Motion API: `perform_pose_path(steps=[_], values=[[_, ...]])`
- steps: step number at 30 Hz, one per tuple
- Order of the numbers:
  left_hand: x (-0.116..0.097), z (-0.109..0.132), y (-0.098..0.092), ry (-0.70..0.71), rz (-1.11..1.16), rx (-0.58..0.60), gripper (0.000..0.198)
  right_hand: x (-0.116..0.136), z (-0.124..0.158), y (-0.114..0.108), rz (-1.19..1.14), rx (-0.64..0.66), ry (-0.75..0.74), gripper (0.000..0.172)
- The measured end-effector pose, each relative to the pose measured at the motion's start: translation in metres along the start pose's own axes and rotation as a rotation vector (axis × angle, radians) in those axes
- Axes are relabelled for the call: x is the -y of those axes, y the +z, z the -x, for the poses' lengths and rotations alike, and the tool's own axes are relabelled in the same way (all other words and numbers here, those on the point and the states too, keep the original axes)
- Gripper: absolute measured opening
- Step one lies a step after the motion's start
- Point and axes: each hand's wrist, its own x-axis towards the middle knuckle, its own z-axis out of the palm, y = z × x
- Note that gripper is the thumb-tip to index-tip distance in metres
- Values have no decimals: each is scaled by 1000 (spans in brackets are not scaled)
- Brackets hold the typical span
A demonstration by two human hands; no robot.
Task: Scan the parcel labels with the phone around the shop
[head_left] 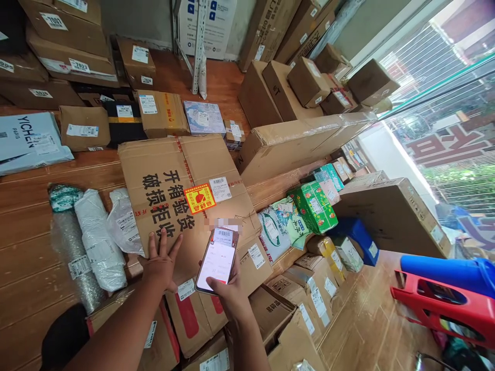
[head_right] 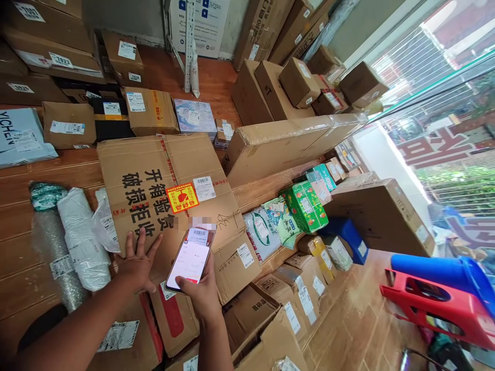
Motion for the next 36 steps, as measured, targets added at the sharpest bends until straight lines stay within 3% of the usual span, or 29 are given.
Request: perform_pose_path(steps=[10, 19, 26, 32, 36], values=[[0, -4, 3, -10, -22, 26, 141, 7, -21, -7, 61, -12, 24, 80], [1, -1, -3, -7, -7, 71, 137, -10, -46, -16, -2, -106, 124, 47], [2, -6, 5, 1, -5, 39, 139, -1, -67, -15, 41, -49, 68, 47], [1, -5, 7, -2, -20, 19, 140, -7, -37, 4, 81, -44, 24, 48], [0, -3, 3, -22, 6, 24, 139, -33, 6, 11, 75, -70, 1, 48]])
